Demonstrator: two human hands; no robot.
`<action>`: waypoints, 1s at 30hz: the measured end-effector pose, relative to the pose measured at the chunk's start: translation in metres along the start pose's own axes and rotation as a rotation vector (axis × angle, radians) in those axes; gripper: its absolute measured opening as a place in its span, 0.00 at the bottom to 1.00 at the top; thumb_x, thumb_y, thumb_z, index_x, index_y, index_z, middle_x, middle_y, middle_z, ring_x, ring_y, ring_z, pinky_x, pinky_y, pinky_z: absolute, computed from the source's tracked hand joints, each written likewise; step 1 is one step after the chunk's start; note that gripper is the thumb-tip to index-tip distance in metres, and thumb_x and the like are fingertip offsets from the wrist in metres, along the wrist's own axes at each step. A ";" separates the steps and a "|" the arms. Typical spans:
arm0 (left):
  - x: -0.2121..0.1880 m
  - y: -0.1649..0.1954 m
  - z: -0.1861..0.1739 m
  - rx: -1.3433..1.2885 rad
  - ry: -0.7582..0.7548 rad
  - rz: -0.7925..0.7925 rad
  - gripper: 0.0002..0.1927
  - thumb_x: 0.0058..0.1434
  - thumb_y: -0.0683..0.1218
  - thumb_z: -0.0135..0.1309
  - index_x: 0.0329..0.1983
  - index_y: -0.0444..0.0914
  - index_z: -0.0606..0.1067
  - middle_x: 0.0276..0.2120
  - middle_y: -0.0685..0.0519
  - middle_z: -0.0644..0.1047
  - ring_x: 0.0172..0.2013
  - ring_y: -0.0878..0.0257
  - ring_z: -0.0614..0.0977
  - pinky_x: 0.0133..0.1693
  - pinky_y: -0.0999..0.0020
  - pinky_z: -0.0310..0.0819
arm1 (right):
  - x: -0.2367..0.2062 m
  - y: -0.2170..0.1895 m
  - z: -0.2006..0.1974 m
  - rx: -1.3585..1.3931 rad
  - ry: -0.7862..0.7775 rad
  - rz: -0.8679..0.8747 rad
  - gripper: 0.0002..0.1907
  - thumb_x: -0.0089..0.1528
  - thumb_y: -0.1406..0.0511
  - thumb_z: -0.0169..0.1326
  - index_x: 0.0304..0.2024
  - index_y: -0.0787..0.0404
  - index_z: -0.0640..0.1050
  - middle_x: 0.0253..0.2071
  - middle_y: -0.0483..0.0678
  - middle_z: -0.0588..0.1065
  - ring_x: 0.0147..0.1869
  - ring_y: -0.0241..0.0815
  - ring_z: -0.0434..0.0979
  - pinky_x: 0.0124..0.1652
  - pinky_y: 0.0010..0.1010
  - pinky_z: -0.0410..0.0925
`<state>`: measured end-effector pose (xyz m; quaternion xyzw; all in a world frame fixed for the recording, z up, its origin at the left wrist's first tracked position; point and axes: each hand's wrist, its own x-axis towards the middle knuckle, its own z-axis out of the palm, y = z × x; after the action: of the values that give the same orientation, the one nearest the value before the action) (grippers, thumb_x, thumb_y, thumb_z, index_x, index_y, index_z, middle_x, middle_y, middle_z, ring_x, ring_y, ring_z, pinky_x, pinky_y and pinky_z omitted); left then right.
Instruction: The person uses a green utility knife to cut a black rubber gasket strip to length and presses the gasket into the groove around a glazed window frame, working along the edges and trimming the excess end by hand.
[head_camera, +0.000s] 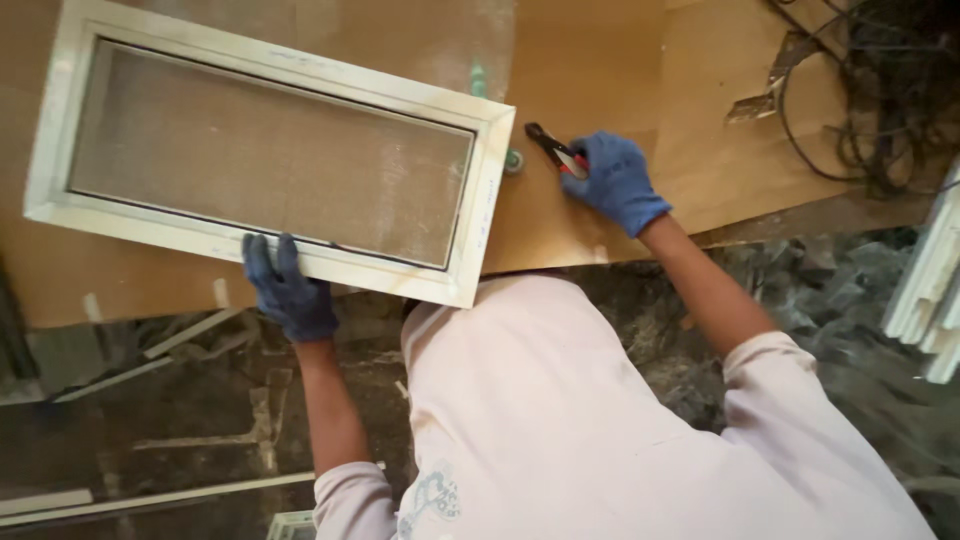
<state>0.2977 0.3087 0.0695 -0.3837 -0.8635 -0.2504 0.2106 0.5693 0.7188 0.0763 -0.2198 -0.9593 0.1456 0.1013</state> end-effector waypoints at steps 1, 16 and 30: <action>-0.002 0.003 0.004 0.024 0.026 0.008 0.21 0.72 0.50 0.64 0.61 0.37 0.73 0.62 0.39 0.68 0.64 0.35 0.71 0.61 0.43 0.73 | -0.002 0.007 0.003 0.028 -0.042 0.043 0.16 0.57 0.57 0.66 0.42 0.57 0.79 0.36 0.52 0.76 0.41 0.54 0.78 0.41 0.44 0.70; -0.026 0.022 0.035 0.132 0.104 -0.454 0.31 0.71 0.48 0.59 0.71 0.32 0.62 0.66 0.35 0.66 0.68 0.39 0.66 0.69 0.45 0.60 | 0.015 0.027 -0.016 -0.143 0.012 -0.209 0.21 0.62 0.51 0.65 0.49 0.54 0.76 0.43 0.49 0.75 0.46 0.51 0.75 0.44 0.43 0.67; 0.023 0.049 0.006 -0.090 -0.218 -0.460 0.28 0.62 0.51 0.65 0.63 0.41 0.72 0.60 0.48 0.70 0.62 0.46 0.68 0.64 0.54 0.61 | 0.014 -0.069 0.007 0.506 0.037 0.200 0.08 0.76 0.67 0.58 0.41 0.61 0.76 0.34 0.49 0.79 0.34 0.40 0.80 0.36 0.30 0.72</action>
<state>0.3197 0.3533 0.0909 -0.2111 -0.9337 -0.2870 0.0364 0.5285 0.6642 0.0941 -0.2837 -0.8638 0.3860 0.1560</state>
